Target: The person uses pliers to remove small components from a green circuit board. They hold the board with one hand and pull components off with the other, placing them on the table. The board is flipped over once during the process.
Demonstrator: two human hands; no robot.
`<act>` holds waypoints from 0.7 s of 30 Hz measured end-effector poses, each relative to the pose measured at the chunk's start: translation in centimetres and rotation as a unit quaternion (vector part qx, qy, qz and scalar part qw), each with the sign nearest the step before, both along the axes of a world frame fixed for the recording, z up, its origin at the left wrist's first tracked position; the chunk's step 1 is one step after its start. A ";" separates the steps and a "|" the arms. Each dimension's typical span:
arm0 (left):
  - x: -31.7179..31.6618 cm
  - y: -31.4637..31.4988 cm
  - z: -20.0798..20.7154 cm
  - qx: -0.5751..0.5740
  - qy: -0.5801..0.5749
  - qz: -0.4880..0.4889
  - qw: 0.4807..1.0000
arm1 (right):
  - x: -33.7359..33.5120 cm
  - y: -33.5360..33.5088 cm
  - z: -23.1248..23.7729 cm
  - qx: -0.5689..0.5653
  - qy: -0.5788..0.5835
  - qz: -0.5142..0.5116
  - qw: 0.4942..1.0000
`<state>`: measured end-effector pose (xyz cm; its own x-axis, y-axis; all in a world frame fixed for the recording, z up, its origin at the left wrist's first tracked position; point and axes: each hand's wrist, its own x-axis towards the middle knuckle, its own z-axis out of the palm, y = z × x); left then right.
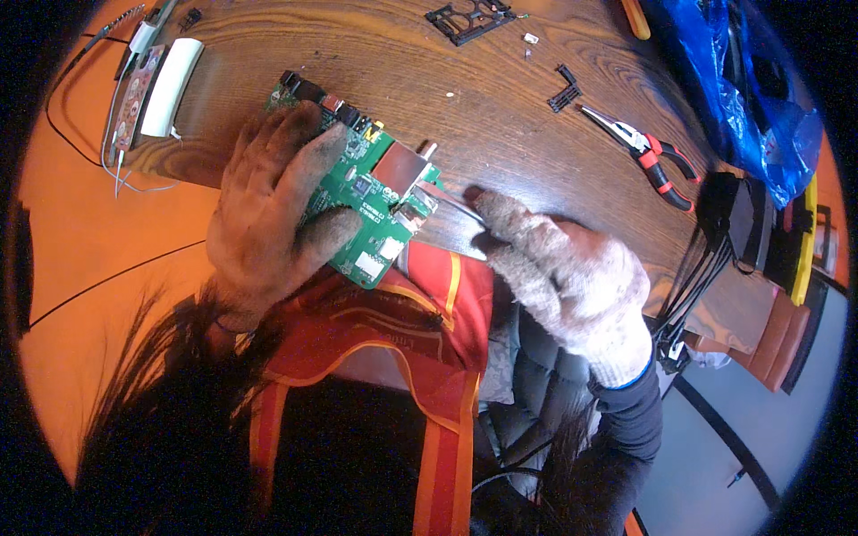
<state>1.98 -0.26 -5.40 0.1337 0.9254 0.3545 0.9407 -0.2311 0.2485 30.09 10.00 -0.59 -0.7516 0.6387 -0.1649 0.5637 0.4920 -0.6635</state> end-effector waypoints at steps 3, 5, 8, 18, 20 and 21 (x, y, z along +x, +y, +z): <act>-0.3 0.1 0.0 -0.014 0.002 -0.015 1.000 | -0.2 0.4 0.0 -0.099 -0.014 -0.056 0.993; -0.3 0.1 0.1 -0.020 0.001 -0.015 1.000 | -0.4 0.5 -0.1 -0.024 -0.025 -0.010 0.999; -0.1 0.1 0.2 -0.013 -0.001 0.003 1.000 | -0.3 0.4 0.1 0.004 -0.020 -0.029 0.999; 0.0 -0.3 -0.1 -0.032 -0.019 0.009 0.999 | 0.8 1.6 -0.3 0.111 -0.037 0.071 0.991; 0.0 -0.2 -0.1 -0.031 -0.010 0.011 0.999 | 0.7 1.6 -0.3 0.150 -0.061 0.081 0.983; 0.0 -0.2 -0.1 -0.031 -0.002 0.013 0.999 | 0.7 1.5 -0.2 0.178 -0.093 0.088 0.976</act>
